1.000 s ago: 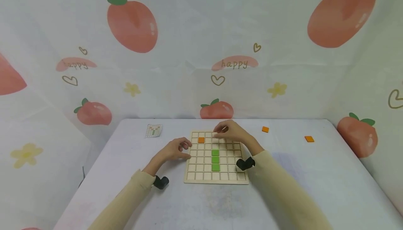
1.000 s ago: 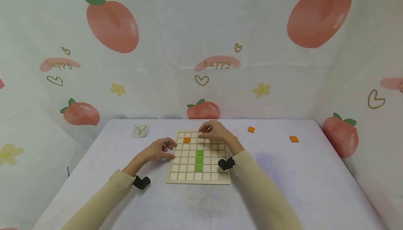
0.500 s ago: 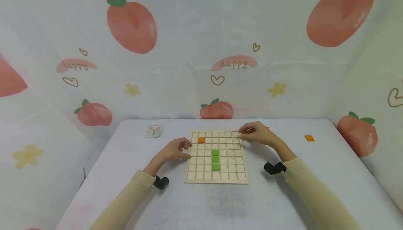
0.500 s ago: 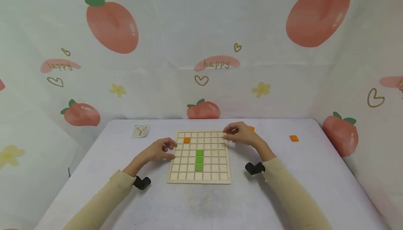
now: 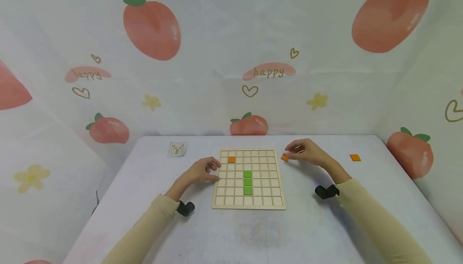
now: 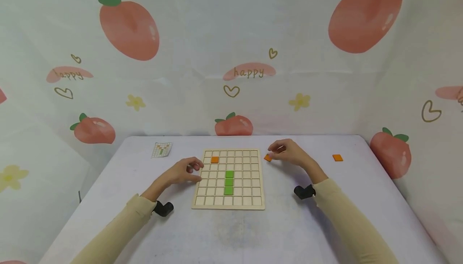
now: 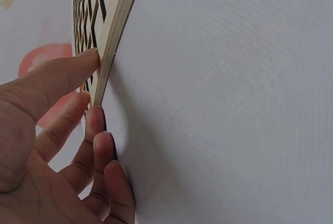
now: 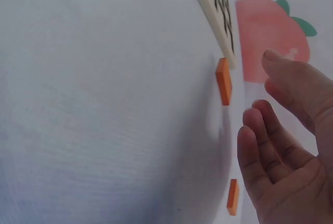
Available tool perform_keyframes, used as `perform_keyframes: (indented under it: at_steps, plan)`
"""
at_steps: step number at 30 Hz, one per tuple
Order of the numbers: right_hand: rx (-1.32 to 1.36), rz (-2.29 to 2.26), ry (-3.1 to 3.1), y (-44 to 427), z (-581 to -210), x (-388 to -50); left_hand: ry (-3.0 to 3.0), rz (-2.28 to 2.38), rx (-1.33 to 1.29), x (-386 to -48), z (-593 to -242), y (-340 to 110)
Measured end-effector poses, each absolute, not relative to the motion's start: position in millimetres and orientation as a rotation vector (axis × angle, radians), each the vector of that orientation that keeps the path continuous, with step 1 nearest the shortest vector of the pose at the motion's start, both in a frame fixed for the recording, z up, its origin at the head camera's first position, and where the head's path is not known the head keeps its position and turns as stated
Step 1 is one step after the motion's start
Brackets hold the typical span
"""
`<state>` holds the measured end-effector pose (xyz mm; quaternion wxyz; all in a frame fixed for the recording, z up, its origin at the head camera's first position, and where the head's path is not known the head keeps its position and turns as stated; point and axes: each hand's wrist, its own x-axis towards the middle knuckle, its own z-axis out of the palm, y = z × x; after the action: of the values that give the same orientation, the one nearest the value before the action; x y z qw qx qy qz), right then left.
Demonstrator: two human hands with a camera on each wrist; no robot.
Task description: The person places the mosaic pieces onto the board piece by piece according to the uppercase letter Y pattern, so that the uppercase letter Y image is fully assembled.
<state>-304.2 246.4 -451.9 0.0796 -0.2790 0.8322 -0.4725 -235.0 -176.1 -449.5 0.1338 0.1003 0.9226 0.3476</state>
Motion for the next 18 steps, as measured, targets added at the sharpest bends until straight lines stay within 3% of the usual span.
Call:
perform_keyframes:
  at_steps: [18]
  plan:
    - [-0.719, -1.226, 2.646, 233, -466, -306, 2.674, 1.005, 0.285, -236, -450, -175]
